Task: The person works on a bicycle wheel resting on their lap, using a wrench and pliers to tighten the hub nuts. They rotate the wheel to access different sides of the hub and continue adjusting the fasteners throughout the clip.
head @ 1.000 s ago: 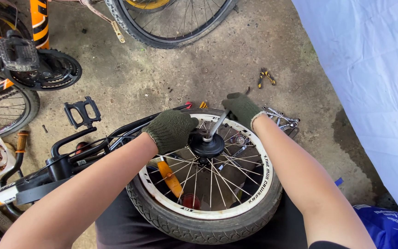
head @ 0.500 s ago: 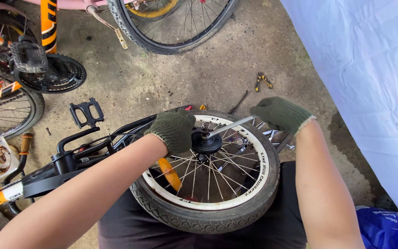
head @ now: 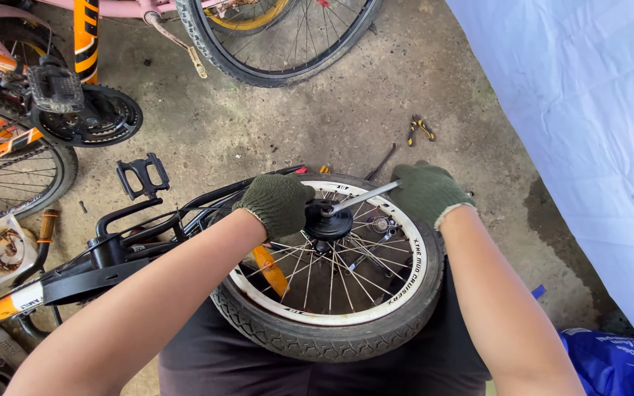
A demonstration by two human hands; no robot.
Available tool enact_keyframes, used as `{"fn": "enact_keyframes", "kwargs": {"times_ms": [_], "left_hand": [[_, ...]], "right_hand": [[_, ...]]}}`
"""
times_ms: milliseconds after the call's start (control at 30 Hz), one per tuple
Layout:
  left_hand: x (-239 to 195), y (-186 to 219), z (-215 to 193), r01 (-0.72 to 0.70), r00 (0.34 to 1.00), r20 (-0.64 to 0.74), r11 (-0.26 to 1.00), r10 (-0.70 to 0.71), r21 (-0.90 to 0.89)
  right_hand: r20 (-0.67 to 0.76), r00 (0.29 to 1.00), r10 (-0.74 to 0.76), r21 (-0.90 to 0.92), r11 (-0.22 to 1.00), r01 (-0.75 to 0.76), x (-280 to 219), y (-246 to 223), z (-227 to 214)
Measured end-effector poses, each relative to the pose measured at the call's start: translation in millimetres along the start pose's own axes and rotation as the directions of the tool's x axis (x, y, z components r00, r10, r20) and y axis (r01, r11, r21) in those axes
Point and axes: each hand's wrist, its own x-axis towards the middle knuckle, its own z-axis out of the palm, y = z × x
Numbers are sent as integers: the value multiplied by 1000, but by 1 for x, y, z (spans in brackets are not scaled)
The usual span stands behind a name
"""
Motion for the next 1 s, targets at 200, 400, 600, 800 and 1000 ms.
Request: {"fn": "enact_keyframes", "kwargs": {"times_ms": [200,400,600,800,1000], "left_hand": [[-7,-5,-19,-28,999,-46,999,28,-15],[-10,-18,-30,-98,988,-129,992,88,-74],[1,-27,21,-68,997,-24,998,68,0],[-2,-86,28,190,982,62,961,-181,-199],[-5,-55,-27,192,978,80,679,-193,-709]], "right_hand": [[-213,971,-113,-78,992,98,31,-9,28],[-136,978,156,534,843,-60,45,-57,9],[-179,984,12,502,861,81,61,-35,37],[-335,921,-199,807,444,389,93,1,69],[5,967,253,943,-323,79,65,-58,6]]}}
